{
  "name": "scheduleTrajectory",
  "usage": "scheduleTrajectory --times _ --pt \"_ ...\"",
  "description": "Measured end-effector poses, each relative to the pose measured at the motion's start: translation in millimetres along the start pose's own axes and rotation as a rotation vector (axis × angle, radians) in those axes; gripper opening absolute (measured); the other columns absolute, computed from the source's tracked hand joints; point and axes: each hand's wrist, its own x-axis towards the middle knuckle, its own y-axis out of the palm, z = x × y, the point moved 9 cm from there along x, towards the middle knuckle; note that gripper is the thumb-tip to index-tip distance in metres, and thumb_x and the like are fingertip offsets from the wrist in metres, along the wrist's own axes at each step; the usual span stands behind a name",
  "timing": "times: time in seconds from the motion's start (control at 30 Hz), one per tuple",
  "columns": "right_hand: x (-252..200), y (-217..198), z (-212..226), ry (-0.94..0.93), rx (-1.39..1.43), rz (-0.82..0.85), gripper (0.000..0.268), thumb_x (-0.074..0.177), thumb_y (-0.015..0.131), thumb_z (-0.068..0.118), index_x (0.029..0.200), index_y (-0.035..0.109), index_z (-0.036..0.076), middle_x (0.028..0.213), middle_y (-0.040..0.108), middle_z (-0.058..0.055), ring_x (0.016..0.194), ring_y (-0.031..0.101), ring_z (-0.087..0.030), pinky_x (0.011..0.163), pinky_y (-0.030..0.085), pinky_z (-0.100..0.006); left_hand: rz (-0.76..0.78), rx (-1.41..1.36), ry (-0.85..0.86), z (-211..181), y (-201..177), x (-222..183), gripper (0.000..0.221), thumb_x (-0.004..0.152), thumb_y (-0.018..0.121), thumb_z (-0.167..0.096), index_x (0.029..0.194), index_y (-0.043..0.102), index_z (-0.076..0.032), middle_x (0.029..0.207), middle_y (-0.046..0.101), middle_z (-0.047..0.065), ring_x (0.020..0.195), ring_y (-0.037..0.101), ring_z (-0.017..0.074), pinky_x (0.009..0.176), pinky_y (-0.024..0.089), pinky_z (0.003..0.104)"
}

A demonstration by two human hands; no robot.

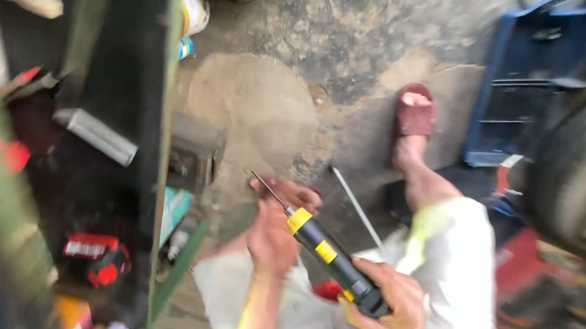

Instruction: Disassembling a cordless drill to inspect and test the internal motor before reassembling it.

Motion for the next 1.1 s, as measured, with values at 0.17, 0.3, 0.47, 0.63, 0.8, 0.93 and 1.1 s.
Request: scheduleTrajectory --times 0.17,0.3,0.47,0.63,0.8,0.93,1.1 --pt "-62 -56 106 -0.344 -0.177 0.182 0.054 0.088 0.074 0.035 0.127 0.061 0.001 0.096 0.071 -0.01 0.074 0.069 -0.026 0.074 0.054 -0.037 0.028 0.016 0.042 -16 159 -114 0.051 0.104 0.062 -0.038 0.14 0.054 -0.003 0.115 0.069 0.032 0.102 0.068 0.0349 0.09 0.055 0.039" --pt "-93 -86 171 -0.341 -0.238 0.232 0.063 0.078 0.081 0.033 0.132 0.063 0.006 0.121 0.074 -0.008 0.108 0.074 -0.025 0.099 0.053 -0.036 0.139 -0.099 0.161 -56 233 -185 0.052 0.105 0.062 -0.039 0.14 0.057 -0.001 0.137 0.062 0.027 0.124 0.061 0.0384 0.104 0.046 0.047" --pt "-107 -59 295 -0.687 -0.211 0.351 0.051 0.088 0.074 0.026 0.126 0.06 -0.006 0.084 0.069 -0.012 0.062 0.065 -0.026 0.061 0.052 -0.035 0.169 -0.212 0.32 -111 245 -248 0.051 0.102 0.066 -0.032 0.142 0.054 -0.003 0.145 0.058 0.023 0.134 0.057 0.0382 0.111 0.042 0.047" --pt "-139 -4 349 -0.841 -0.28 0.505 0.056 0.087 0.078 0.027 0.128 0.058 -0.006 0.096 0.074 -0.013 0.074 0.074 -0.025 0.069 0.061 -0.034 0.21 -0.417 0.463 -153 206 -308 0.046 0.104 0.065 -0.026 0.14 0.052 -0.001 0.146 0.056 0.024 0.138 0.053 0.0387 0.118 0.043 0.048" --pt "-170 48 374 -0.751 -0.438 0.62 0.059 0.078 0.082 0.037 0.124 0.065 0.004 0.099 0.078 -0.005 0.078 0.077 -0.02 0.071 0.058 -0.032 0.135 -0.523 0.523 -201 167 -371 0.045 0.098 0.07 -0.024 0.134 0.053 -0.003 0.143 0.053 0.026 0.138 0.052 0.0403 0.111 0.05 0.049" --pt "-178 73 395 -0.414 -0.566 0.577 0.066 0.068 0.083 0.037 0.13 0.07 0.017 0.082 0.078 0.003 0.064 0.068 -0.008 0.068 0.055 -0.024 -0.336 0.263 0.66 -252 84 -446 0.044 0.094 0.068 -0.024 0.132 0.056 -0.006 0.132 0.066 0.018 0.124 0.063 0.0318 0.11 0.049 0.044" --pt "-195 111 451 -0.309 -0.735 0.572 0.061 0.07 0.083 0.035 0.128 0.073 0.02 0.058 0.061 0.003 0.048 0.045 -0.011 0.05 0.038 -0.024 -0.972 0.403 0.863 -305 -43 -515 0.024 0.098 0.063 -0.019 0.115 0.066 -0.003 0.108 0.068 0.01 0.099 0.066 0.0176 0.095 0.053 0.031"
